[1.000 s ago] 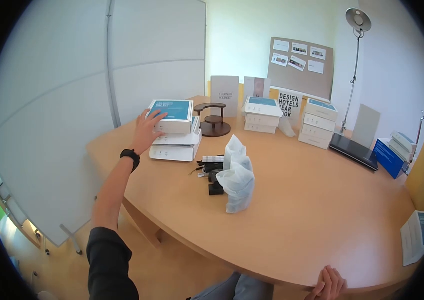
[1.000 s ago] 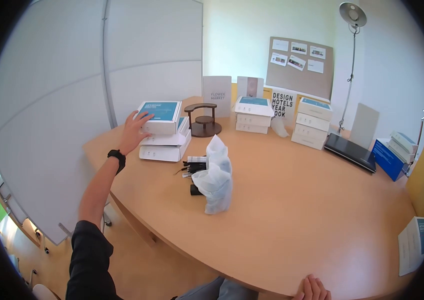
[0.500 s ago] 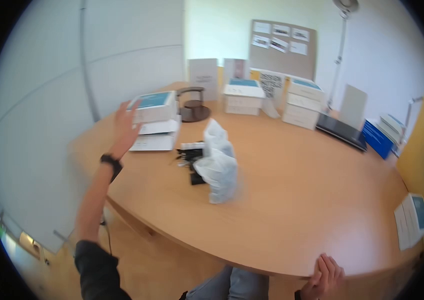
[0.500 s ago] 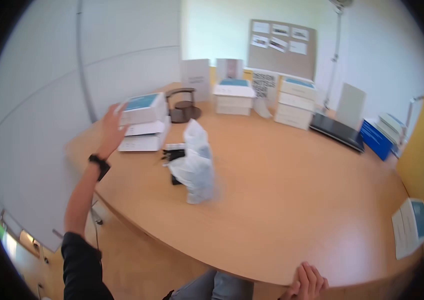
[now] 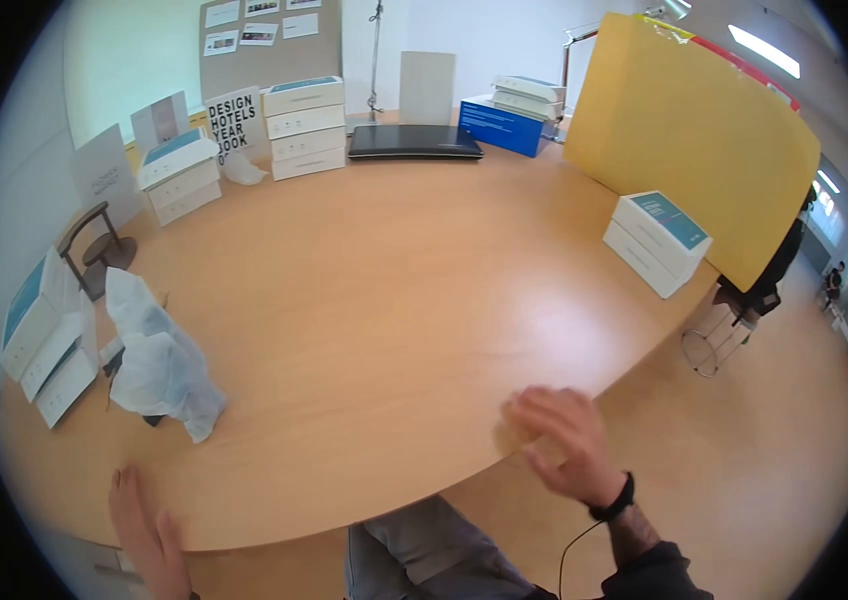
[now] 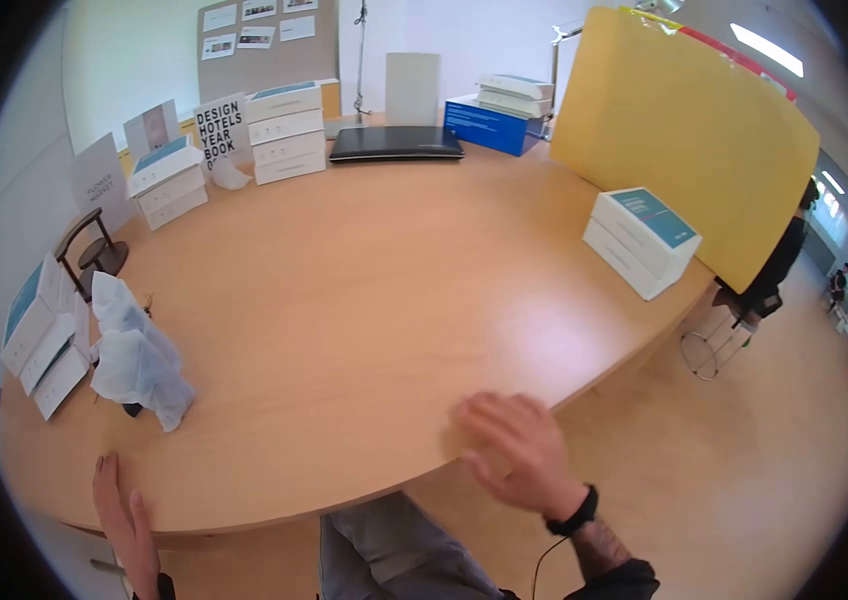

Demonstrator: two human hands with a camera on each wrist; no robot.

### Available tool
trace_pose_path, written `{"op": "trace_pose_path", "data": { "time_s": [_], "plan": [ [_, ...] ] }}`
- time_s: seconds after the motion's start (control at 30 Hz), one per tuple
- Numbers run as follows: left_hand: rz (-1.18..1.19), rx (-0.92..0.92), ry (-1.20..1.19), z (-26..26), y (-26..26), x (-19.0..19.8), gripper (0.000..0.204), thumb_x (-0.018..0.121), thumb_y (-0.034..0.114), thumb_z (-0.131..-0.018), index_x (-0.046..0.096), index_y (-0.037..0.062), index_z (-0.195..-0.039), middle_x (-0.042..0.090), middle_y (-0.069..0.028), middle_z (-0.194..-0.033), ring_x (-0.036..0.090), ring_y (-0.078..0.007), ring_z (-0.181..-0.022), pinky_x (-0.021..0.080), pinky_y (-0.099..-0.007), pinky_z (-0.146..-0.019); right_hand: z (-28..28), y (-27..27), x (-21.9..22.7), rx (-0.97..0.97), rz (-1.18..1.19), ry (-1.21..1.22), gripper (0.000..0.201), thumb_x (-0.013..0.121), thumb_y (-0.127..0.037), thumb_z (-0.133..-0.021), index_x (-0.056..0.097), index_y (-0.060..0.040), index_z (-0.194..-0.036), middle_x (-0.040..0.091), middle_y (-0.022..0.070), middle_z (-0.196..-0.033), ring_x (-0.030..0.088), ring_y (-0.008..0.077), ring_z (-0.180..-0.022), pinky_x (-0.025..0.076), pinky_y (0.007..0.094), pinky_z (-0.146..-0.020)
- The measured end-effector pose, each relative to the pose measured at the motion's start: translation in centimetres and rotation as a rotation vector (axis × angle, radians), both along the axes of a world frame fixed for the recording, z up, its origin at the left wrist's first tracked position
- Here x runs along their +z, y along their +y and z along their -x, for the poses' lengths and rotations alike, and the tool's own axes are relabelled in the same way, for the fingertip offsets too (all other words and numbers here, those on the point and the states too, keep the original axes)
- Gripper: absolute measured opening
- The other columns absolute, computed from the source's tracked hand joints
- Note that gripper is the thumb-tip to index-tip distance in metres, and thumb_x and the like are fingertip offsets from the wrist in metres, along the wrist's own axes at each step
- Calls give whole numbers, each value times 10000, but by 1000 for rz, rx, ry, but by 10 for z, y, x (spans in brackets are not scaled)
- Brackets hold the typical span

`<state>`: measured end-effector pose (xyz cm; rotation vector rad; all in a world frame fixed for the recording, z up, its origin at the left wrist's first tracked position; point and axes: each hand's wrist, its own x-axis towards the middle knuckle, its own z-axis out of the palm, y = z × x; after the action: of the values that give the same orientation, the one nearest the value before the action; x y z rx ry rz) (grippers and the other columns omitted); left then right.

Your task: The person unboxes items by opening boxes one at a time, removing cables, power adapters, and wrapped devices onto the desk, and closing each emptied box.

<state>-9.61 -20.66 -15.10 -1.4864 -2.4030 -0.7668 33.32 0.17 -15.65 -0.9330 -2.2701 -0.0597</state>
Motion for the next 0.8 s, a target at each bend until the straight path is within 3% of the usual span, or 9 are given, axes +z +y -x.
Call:
{"op": "trace_pose_path", "data": {
  "time_s": [0.1, 0.17, 0.3, 0.37, 0.4, 0.53, 0.7, 0.77, 0.8],
  "plan": [
    [58, -28, 13, 1, 3, -4, 454, 388, 222, -1021, 487, -15, -1395, 441, -212, -1474, 379, -378, -1392, 274, -442, -1148, -40, 26, 31, -285, -144, -21, 481, 754, -130, -781, 626, -38, -1236, 649, 160, -1219, 587, 355, -1173, 427, 453, -1022],
    [-14, -13, 74, 2, 3, -9, 434, 362, 214, -1029, 535, -22, -1350, 488, -214, -1433, 418, -374, -1364, 298, -442, -1134, -82, 63, 39, -521, -110, 56, 606, 768, -135, -771, 546, -27, -1324, 587, 191, -1311, 526, 392, -1238, 399, 459, -1062],
    [-9, -17, 151, 19, 2, -24, 449, 327, 231, -1040, 535, -21, -1349, 497, -214, -1423, 418, -374, -1359, 295, -449, -1132, -182, 151, 51, -654, -230, -49, 871, 824, -162, -715, 373, -35, -1450, 426, 200, -1469, 398, 382, -1352, 345, 461, -1119],
    [35, -12, 205, 19, 3, -24, 494, 292, 256, -1020, 546, -37, -1327, 504, -246, -1411, 441, -442, -1324, 332, -520, -1101, -225, 180, 43, -730, -228, -92, 874, 829, -160, -705, 380, -35, -1445, 434, 199, -1458, 399, 388, -1348, 346, 462, -1119],
    [26, -7, 201, 18, 4, -24, 494, 292, 256, -1020, 546, -37, -1327, 504, -246, -1411, 441, -442, -1324, 332, -520, -1101, -225, 184, 49, -805, -222, -132, 877, 834, -157, -695, 386, -36, -1440, 442, 198, -1448, 401, 395, -1344, 348, 464, -1118],
    [40, -6, 223, 15, 2, -21, 488, 292, 245, -1019, 544, -38, -1326, 497, -241, -1418, 433, -439, -1331, 335, -514, -1099, -225, 187, 52, -787, -131, -113, 849, 833, -153, -670, 433, -37, -1410, 488, 190, -1404, 412, 412, -1325, 368, 467, -1099],
    [30, -18, 232, 10, 5, -16, 478, 294, 239, -1018, 551, -34, -1314, 500, -239, -1408, 442, -431, -1321, 333, -510, -1097, -194, 163, 50, -775, -332, -249, 731, 813, -141, -643, 545, -42, -1316, 572, 157, -1313, 483, 352, -1243, 383, 467, -1067],
    [-99, -44, 271, -1, 10, -4, 386, 428, 285, -1041, 645, 61, -1268, 603, -184, -1315, 528, -348, -1256, 422, -430, -1039, -177, 146, 53, -725, -366, -263, 718, 804, -125, -642, 550, -42, -1309, 575, 155, -1307, 496, 343, -1222, 378, 470, -1071],
    [-101, -38, 271, 1, 9, -5, 386, 428, 285, -1041, 645, 61, -1268, 603, -184, -1315, 528, -348, -1256, 422, -430, -1039, -167, 138, 55, -677, -401, -275, 706, 794, -110, -641, 555, -42, -1302, 577, 152, -1301, 509, 335, -1202, 374, 473, -1074]
  ]
}}
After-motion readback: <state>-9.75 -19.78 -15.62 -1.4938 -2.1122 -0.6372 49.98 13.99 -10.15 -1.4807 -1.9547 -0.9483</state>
